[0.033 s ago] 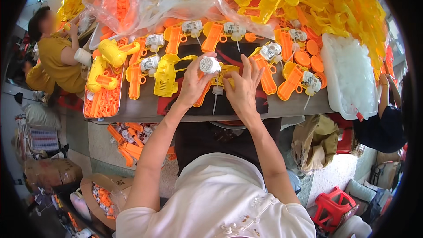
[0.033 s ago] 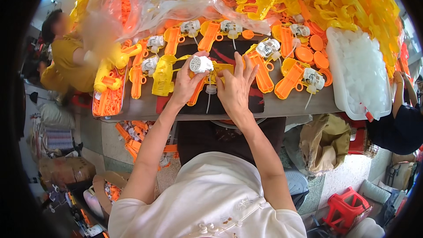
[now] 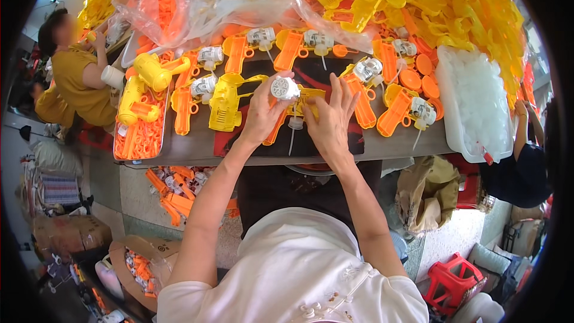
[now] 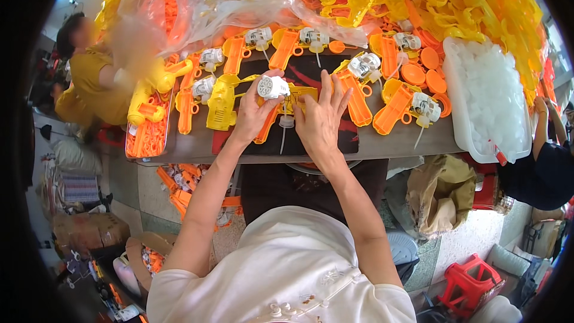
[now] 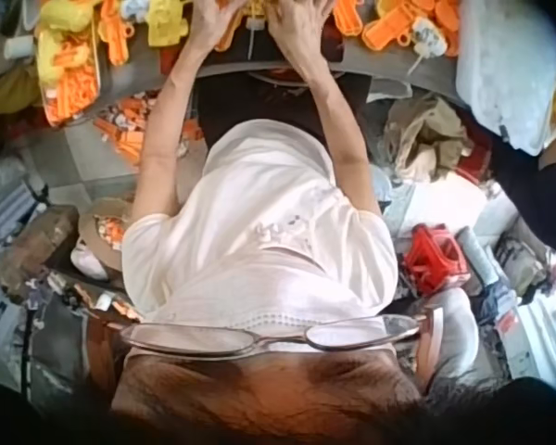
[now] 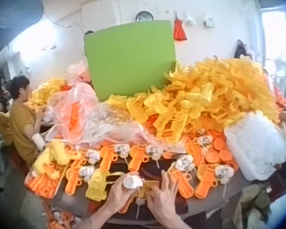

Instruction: Assembling plastic toy bubble guns at a factory workbench.

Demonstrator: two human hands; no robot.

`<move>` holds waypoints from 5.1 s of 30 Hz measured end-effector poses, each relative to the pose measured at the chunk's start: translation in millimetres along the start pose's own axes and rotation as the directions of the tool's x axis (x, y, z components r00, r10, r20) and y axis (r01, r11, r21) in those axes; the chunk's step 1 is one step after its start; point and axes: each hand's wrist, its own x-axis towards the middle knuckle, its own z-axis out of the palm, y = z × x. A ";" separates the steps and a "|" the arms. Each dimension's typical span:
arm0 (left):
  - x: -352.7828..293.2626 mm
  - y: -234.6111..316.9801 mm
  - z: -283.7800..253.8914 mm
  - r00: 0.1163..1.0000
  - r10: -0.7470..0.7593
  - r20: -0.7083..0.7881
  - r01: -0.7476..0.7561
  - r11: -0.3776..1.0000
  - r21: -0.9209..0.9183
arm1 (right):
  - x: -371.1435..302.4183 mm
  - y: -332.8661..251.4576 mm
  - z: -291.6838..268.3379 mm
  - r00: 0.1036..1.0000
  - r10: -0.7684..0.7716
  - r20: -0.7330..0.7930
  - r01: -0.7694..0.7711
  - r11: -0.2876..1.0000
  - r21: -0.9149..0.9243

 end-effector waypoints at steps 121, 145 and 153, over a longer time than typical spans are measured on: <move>-20.4 29.1 9.1 0.929 0.277 0.244 -0.369 0.690 0.623 | 4.6 3.3 -22.2 0.987 -0.147 0.067 0.134 0.976 0.170; -33.4 15.9 -0.9 0.962 0.235 0.139 -0.273 0.797 0.538 | 47.4 -14.3 -86.1 0.877 -0.105 0.468 0.025 0.985 0.174; -31.3 36.6 20.7 0.982 0.191 0.007 -0.134 0.662 0.738 | -38.9 0.7 -57.2 0.970 -0.113 0.217 0.121 0.992 -0.022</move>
